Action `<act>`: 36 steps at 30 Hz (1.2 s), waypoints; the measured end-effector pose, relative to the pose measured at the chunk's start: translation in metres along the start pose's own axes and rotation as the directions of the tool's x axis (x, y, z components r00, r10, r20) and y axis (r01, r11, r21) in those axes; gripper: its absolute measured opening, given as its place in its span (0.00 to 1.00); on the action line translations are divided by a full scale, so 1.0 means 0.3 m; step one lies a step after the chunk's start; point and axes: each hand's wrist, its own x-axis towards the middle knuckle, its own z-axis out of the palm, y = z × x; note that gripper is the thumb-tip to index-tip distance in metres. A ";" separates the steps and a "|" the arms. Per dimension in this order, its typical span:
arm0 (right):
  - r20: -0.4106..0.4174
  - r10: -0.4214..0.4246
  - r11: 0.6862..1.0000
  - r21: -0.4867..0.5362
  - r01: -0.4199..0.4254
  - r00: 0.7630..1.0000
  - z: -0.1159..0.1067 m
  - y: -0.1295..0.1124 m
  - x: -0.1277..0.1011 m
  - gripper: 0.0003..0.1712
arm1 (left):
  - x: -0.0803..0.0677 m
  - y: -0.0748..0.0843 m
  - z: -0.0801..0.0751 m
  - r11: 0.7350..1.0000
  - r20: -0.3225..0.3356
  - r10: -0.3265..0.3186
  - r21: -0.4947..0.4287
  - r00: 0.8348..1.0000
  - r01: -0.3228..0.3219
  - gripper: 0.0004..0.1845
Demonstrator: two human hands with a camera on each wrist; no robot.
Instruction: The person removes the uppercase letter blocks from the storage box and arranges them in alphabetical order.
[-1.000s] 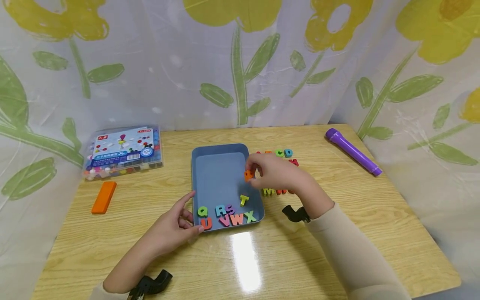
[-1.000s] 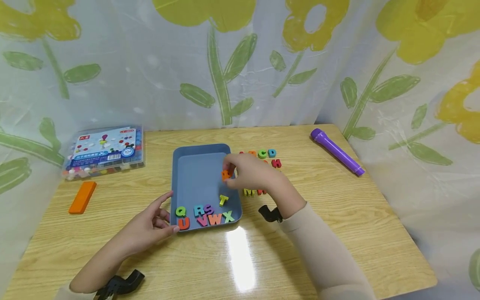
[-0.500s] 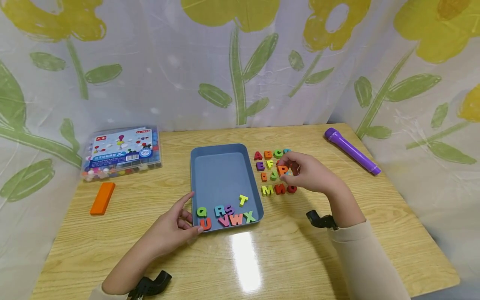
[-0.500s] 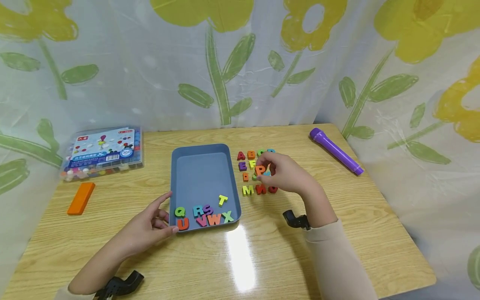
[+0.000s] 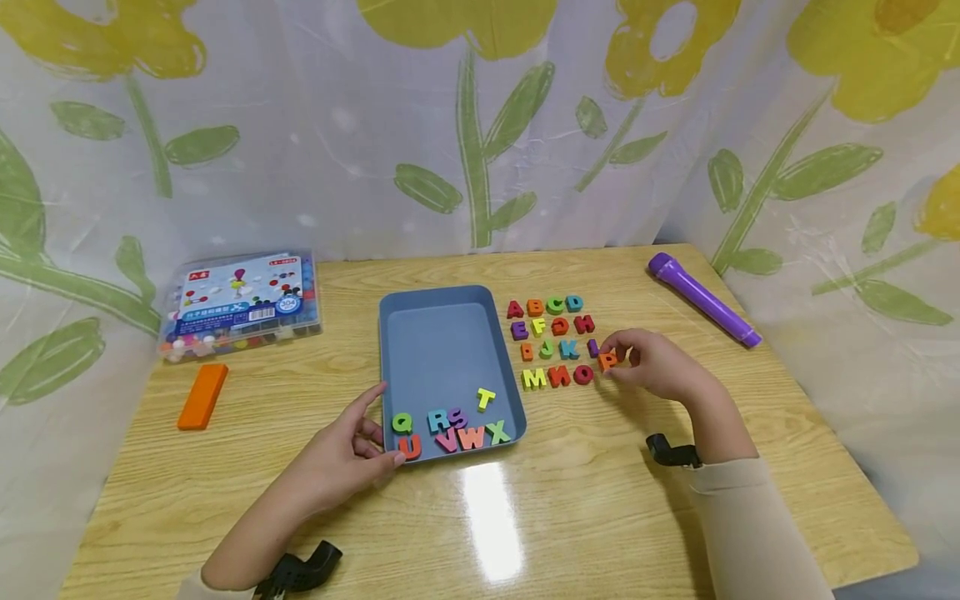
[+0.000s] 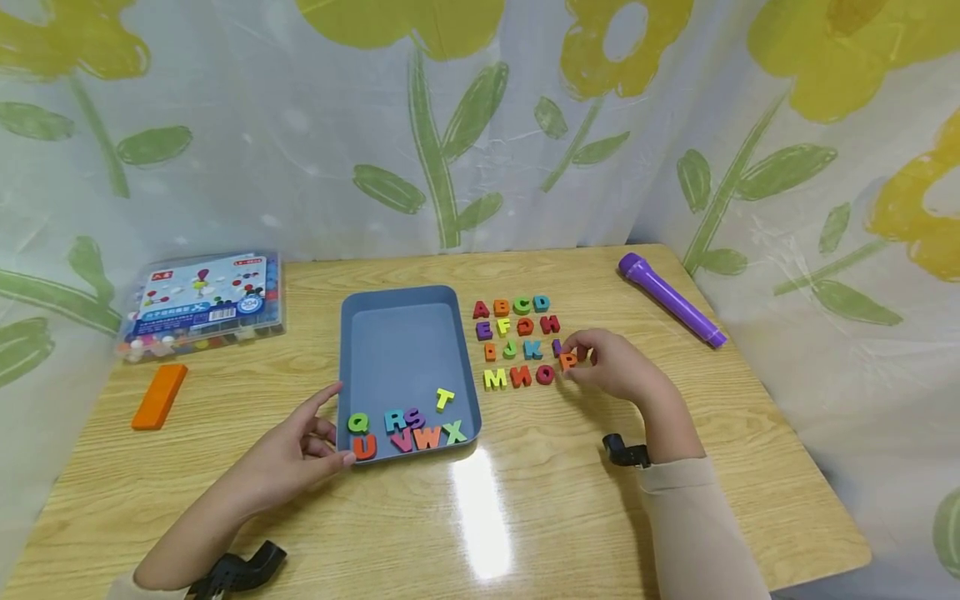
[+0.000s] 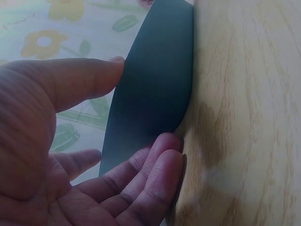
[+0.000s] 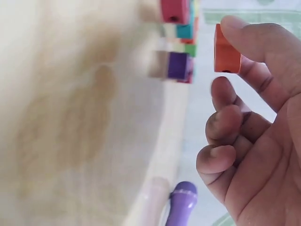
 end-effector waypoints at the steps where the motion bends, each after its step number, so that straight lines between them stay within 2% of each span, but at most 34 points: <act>1: 0.008 0.006 1.000 -0.003 -0.006 1.000 0.004 0.009 -0.001 0.15 | 0.000 0.000 0.000 1.000 0.000 0.000 0.002 1.000 0.000 0.56; 11: 0.053 0.030 0.999 0.026 -0.031 0.998 0.039 0.056 0.007 0.16 | 0.004 -0.003 0.000 1.000 0.003 0.002 0.000 1.000 -0.002 0.57; 21: 0.059 0.054 0.999 0.004 -0.055 0.997 0.042 0.052 0.012 0.17 | 0.003 0.001 0.002 1.000 0.004 0.002 0.002 1.000 -0.002 0.57; 26: 0.054 0.062 0.998 -0.025 -0.061 0.997 0.037 0.043 -0.007 0.20 | 0.001 0.001 0.001 1.000 -0.001 0.000 0.012 1.000 0.000 0.57; 32: 0.010 0.061 0.996 -0.069 -0.061 0.998 0.010 -0.008 -0.058 0.23 | 0.007 -0.003 -0.003 1.000 -0.004 0.015 0.012 1.000 -0.015 0.56; 36: -0.009 -0.021 0.996 -0.089 0.021 1.000 -0.002 -0.100 -0.059 0.19 | 0.021 0.010 -0.046 0.999 -0.074 0.038 0.041 0.997 -0.036 0.47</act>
